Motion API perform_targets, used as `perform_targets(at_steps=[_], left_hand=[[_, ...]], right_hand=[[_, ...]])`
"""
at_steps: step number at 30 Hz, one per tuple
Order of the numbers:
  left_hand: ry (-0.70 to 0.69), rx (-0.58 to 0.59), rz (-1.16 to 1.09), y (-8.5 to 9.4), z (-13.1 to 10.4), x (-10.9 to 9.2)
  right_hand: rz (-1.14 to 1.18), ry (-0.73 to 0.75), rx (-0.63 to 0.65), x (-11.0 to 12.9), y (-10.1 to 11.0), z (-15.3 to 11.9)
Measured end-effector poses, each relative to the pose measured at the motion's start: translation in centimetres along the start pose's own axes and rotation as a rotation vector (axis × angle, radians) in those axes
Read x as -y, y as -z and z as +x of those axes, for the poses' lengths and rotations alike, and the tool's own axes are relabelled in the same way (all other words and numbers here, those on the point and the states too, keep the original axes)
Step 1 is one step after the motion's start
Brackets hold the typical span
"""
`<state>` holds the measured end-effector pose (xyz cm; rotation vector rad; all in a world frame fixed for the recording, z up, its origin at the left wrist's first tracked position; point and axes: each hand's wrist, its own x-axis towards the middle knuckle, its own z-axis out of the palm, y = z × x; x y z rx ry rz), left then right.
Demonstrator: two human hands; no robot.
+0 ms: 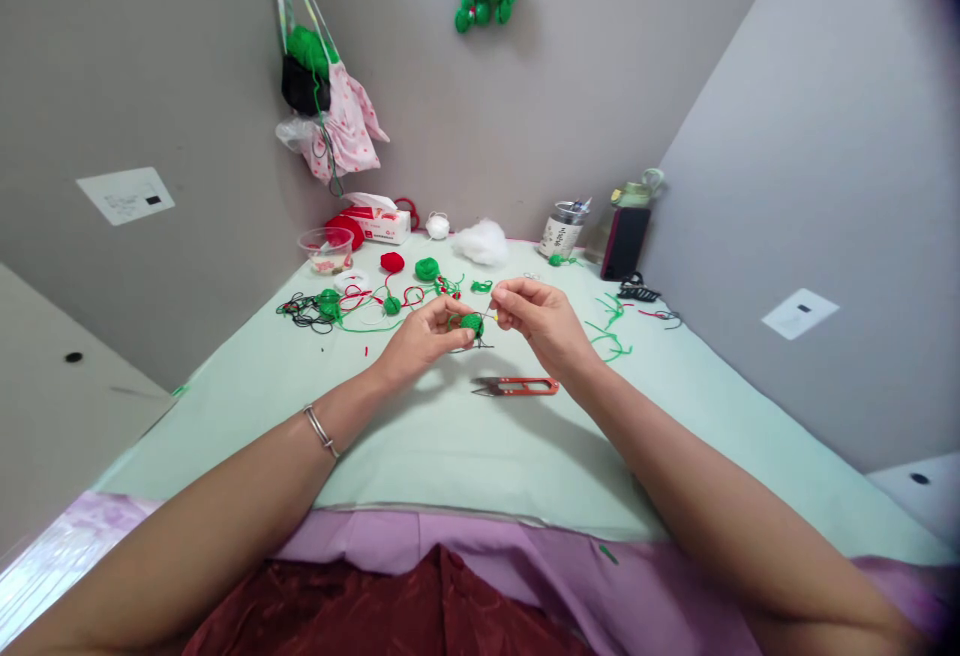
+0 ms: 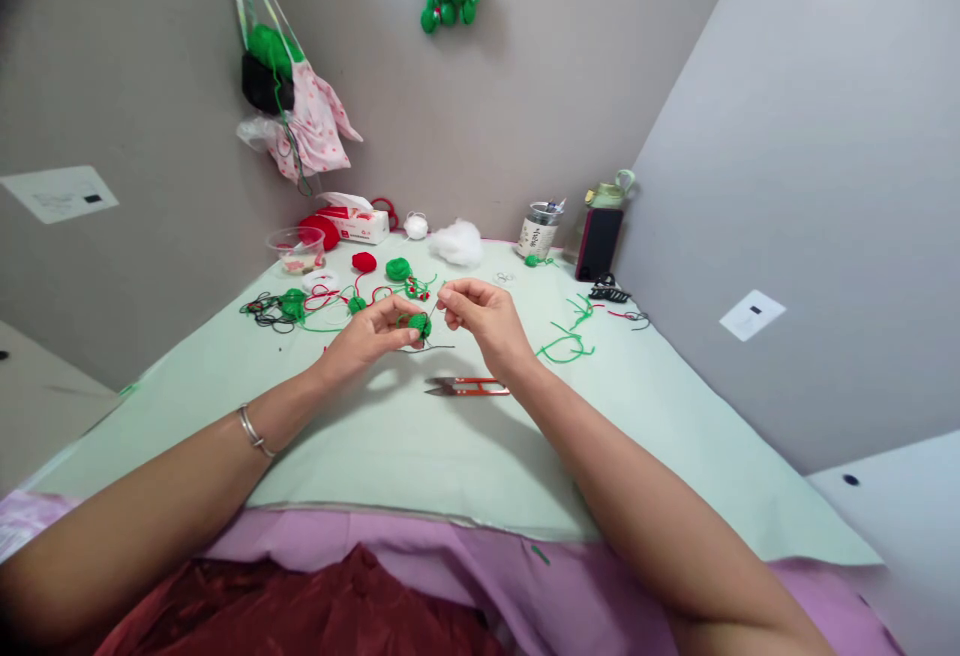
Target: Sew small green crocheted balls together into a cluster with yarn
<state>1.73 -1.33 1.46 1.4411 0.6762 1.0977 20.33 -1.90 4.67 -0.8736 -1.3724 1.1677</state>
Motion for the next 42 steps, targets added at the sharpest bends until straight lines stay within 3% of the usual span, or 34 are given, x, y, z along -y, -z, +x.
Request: perform_targets(at_steps=[5, 9, 13, 19, 33, 42], left_hand=[[-0.007, 0.028, 0.047, 0.1, -0.1, 0.2], [-0.021, 0.045, 0.058, 0.2, -0.1, 0.4], [-0.008, 0.029, 0.032, 0.2, -0.1, 0.4], [0.018, 0.064, 0.073, -0.1, -0.2, 0.0], [0.045, 0.118, 0.04, -0.6, -0.4, -0.3], [0.077, 0.112, -0.035, 0.2, -0.3, 0.7]], right_hand=[[-0.105, -0.013, 0.102, 0.7, -0.4, -0.4], [-0.151, 0.005, 0.1, 0.7, -0.6, -0.6], [0.024, -0.012, 0.078, 0.5, -0.4, -0.4], [0.185, -0.103, 0.154, 1.1, -0.5, -0.6], [0.304, -0.029, -0.001, 2.3, 0.0, -0.3], [0.189, -0.024, 0.062, 2.5, 0.4, -0.3]])
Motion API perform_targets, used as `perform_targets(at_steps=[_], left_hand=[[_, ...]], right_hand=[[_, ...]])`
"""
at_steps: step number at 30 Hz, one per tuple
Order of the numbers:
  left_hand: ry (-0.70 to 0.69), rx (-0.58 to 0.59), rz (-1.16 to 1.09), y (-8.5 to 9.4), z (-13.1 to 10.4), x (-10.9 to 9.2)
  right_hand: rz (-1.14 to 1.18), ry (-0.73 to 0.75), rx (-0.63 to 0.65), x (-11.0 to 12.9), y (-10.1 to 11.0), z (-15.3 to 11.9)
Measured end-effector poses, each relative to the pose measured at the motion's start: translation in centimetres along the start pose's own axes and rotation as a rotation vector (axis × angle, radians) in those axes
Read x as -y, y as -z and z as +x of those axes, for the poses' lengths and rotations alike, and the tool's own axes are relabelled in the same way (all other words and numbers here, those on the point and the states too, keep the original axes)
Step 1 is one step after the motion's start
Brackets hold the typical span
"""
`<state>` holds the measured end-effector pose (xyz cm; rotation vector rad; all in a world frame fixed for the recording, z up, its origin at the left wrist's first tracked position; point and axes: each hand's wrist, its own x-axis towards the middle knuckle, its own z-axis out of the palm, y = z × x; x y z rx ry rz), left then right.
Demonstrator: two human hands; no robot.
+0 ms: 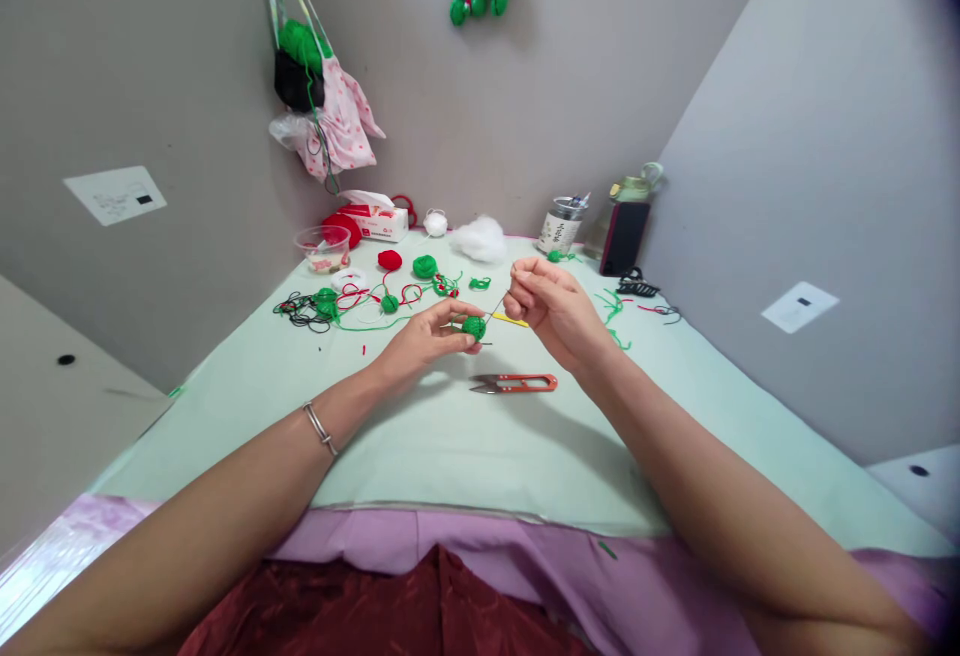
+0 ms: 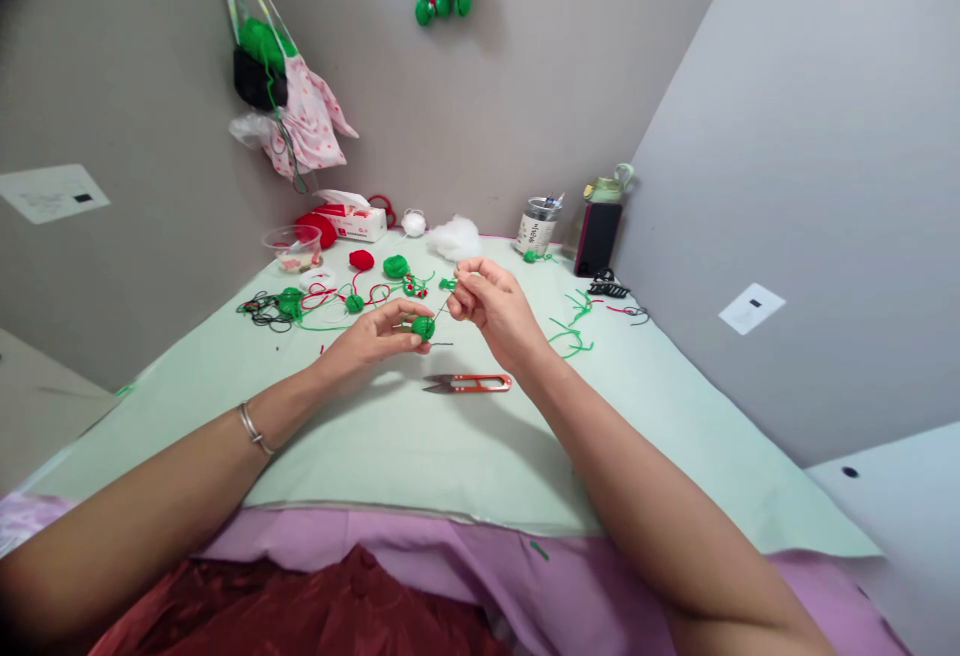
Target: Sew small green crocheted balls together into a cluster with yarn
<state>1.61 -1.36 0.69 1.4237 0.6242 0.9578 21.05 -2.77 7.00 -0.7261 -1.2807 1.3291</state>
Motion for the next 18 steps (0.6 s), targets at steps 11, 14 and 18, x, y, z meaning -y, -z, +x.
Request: perform_targets(at_steps=[11, 14, 18], left_hand=[[-0.07, -0.152, -0.153, 0.5, 0.3, -0.9], [-0.056, -0.191, -0.176, 0.7, 0.3, -0.9], [-0.085, -0.211, -0.186, 0.7, 0.3, -1.1]], right_hand=[[-0.726, 0.353, -0.034, -0.7, -0.9, -1.0], [-0.889, 0.422, -0.018, -1.2, -0.9, -1.1], [-0.983, 0.458, 0.003, -1.6, -0.8, -1.2]])
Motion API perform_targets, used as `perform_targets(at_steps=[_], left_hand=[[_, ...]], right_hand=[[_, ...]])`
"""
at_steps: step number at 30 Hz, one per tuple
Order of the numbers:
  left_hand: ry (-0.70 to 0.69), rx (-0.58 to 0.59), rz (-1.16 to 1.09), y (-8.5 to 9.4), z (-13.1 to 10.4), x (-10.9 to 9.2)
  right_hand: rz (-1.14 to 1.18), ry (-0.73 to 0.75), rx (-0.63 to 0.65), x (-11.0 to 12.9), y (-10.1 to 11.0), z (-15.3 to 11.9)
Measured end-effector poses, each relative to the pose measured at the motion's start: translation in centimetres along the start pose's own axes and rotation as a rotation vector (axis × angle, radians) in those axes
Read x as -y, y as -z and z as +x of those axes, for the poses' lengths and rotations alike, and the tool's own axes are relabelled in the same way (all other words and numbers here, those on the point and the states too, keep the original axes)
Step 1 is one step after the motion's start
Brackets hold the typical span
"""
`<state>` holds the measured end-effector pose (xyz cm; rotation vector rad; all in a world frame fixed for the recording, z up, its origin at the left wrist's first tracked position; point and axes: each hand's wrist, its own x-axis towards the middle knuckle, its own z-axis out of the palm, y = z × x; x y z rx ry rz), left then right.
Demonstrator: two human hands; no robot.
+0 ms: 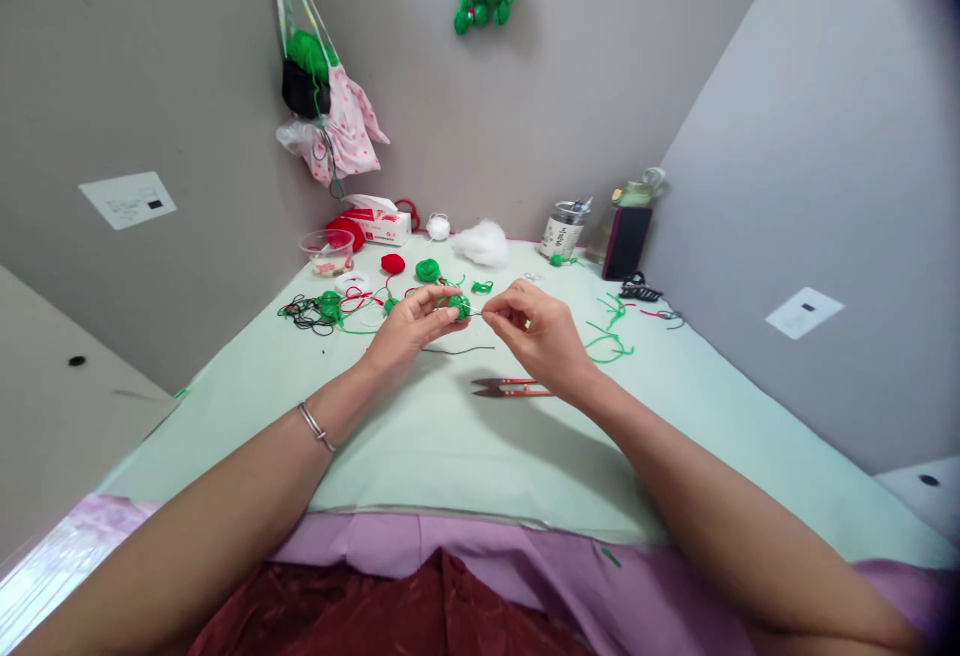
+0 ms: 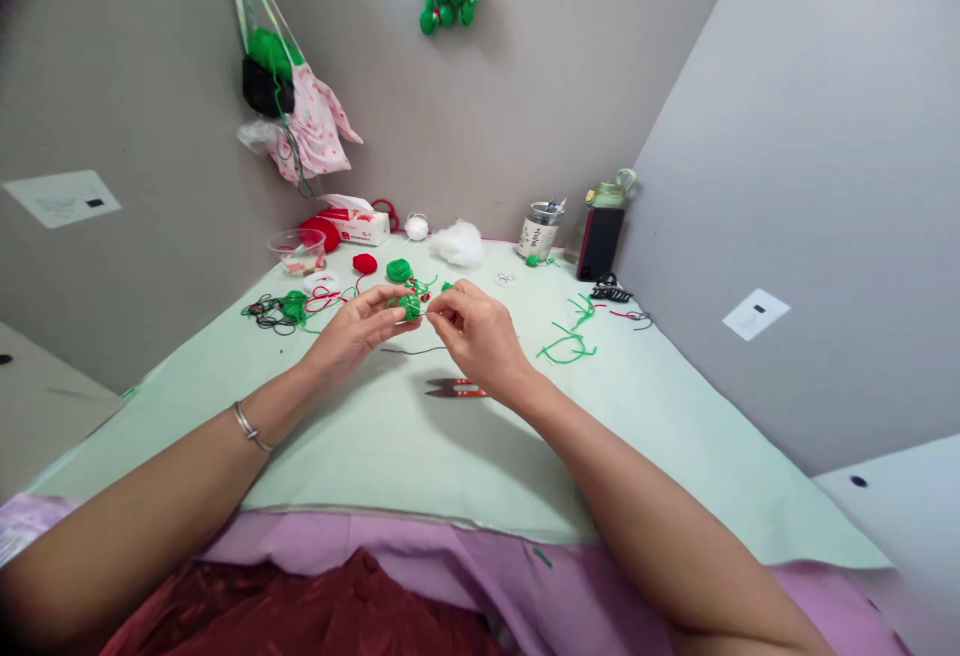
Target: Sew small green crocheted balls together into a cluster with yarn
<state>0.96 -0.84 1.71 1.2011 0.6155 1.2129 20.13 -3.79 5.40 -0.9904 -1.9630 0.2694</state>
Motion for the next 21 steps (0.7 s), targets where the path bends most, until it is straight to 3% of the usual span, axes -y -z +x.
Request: perform_targets(at_steps=[21], left_hand=[[-0.026, -0.021, 0.012, -0.11, -0.01, -0.18]], right_hand=[[-0.046, -0.038, 0.038, -0.25, -0.11, -0.02]])
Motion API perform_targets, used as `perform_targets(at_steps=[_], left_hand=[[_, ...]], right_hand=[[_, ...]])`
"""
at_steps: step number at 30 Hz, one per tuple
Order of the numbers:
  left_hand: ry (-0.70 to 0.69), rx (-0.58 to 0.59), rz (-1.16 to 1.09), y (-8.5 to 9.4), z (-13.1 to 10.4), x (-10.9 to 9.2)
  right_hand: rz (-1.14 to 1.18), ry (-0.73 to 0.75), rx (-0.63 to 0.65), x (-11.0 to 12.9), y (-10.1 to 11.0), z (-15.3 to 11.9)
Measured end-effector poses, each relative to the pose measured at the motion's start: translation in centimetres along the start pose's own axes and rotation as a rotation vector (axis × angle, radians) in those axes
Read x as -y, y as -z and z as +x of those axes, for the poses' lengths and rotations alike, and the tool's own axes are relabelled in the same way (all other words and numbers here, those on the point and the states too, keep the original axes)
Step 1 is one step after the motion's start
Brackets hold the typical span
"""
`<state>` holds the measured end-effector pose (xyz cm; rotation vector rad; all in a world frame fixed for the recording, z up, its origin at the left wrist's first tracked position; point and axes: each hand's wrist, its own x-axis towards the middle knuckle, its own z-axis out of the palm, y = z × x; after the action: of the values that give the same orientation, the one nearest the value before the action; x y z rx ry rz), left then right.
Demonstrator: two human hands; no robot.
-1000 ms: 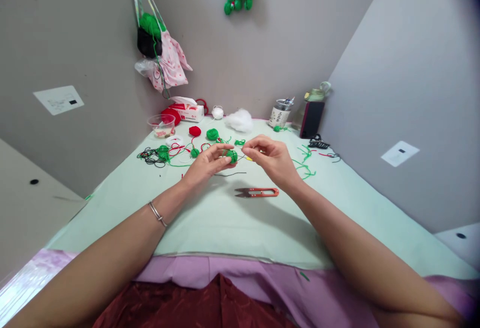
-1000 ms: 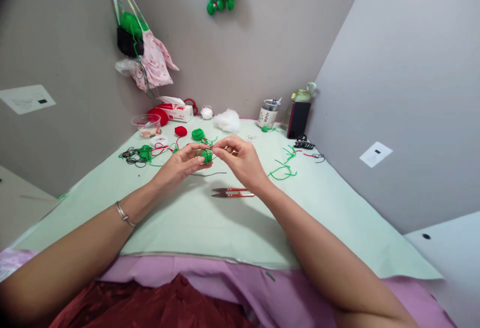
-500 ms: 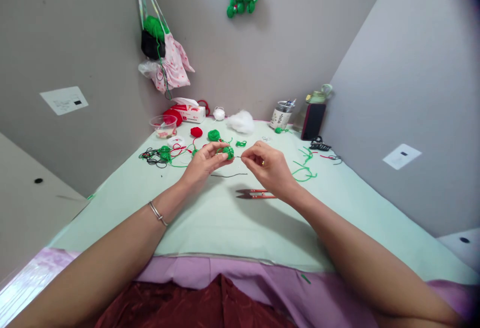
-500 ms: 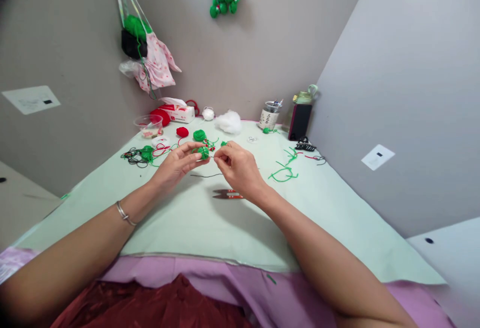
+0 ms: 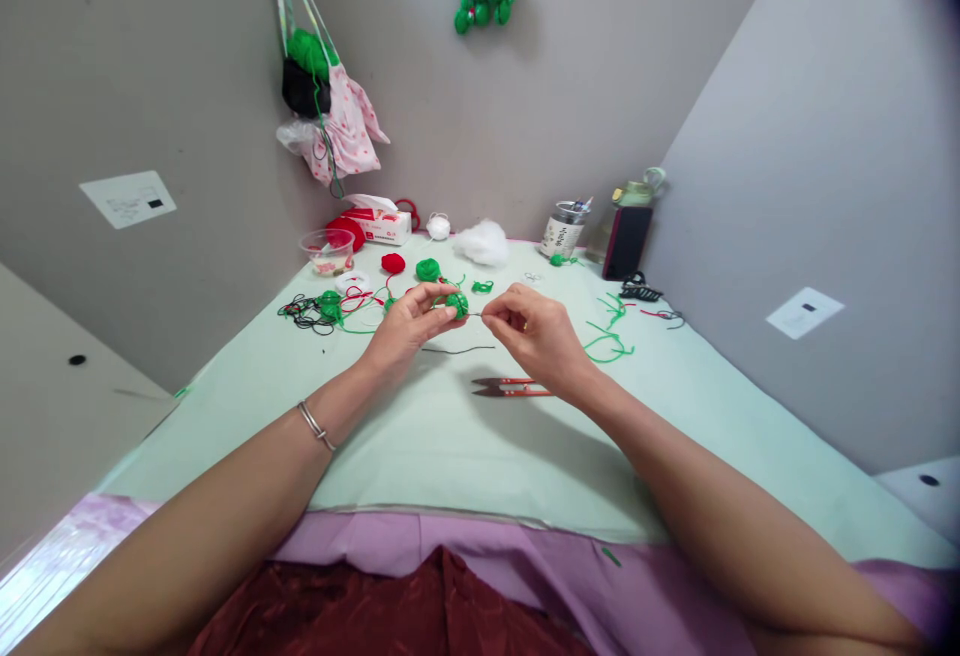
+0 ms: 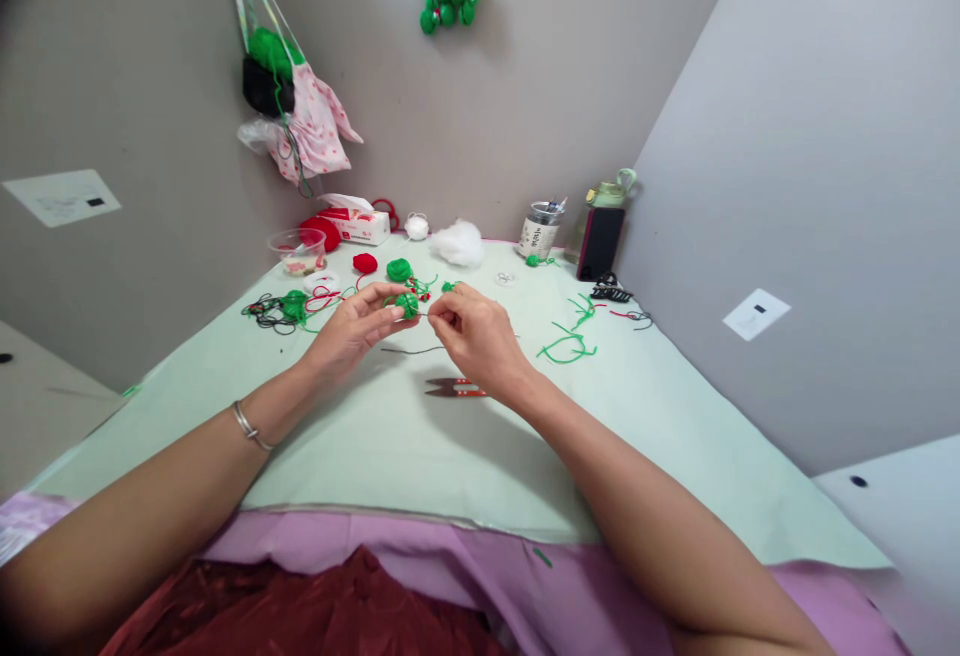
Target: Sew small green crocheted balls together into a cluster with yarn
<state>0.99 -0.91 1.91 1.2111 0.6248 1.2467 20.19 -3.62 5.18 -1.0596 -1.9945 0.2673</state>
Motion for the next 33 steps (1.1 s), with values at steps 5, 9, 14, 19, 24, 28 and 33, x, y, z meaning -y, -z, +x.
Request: perform_targets(at_steps=[5, 9, 14, 19, 24, 28, 33], left_hand=[[0.012, -0.011, 0.026, 0.0, 0.0, 0.1], [-0.017, -0.011, 0.022, 0.2, 0.0, 0.4], [0.015, -0.026, -0.038, 0.0, -0.1, 0.3], [0.043, -0.011, -0.067, -0.1, -0.1, 0.1], [0.083, 0.022, -0.082, -0.3, -0.3, 0.0], [0.106, 0.015, -0.056, -0.7, -0.5, 0.0], [0.062, -0.008, -0.024, -0.5, -0.4, 0.2]], right_hand=[[-0.018, -0.019, 0.005, 0.1, 0.0, 0.0], [0.032, -0.078, 0.004, 0.2, -0.3, -0.1], [0.277, -0.24, 0.048, 0.1, -1.0, -0.1], [0.398, -0.299, 0.042, 0.1, -1.2, 0.1], [0.444, -0.301, 0.037, 0.0, -1.4, 0.0], [0.469, -0.306, 0.039, -0.2, -1.6, -0.1], [0.467, -0.317, 0.113, -0.5, -1.5, 0.1]])
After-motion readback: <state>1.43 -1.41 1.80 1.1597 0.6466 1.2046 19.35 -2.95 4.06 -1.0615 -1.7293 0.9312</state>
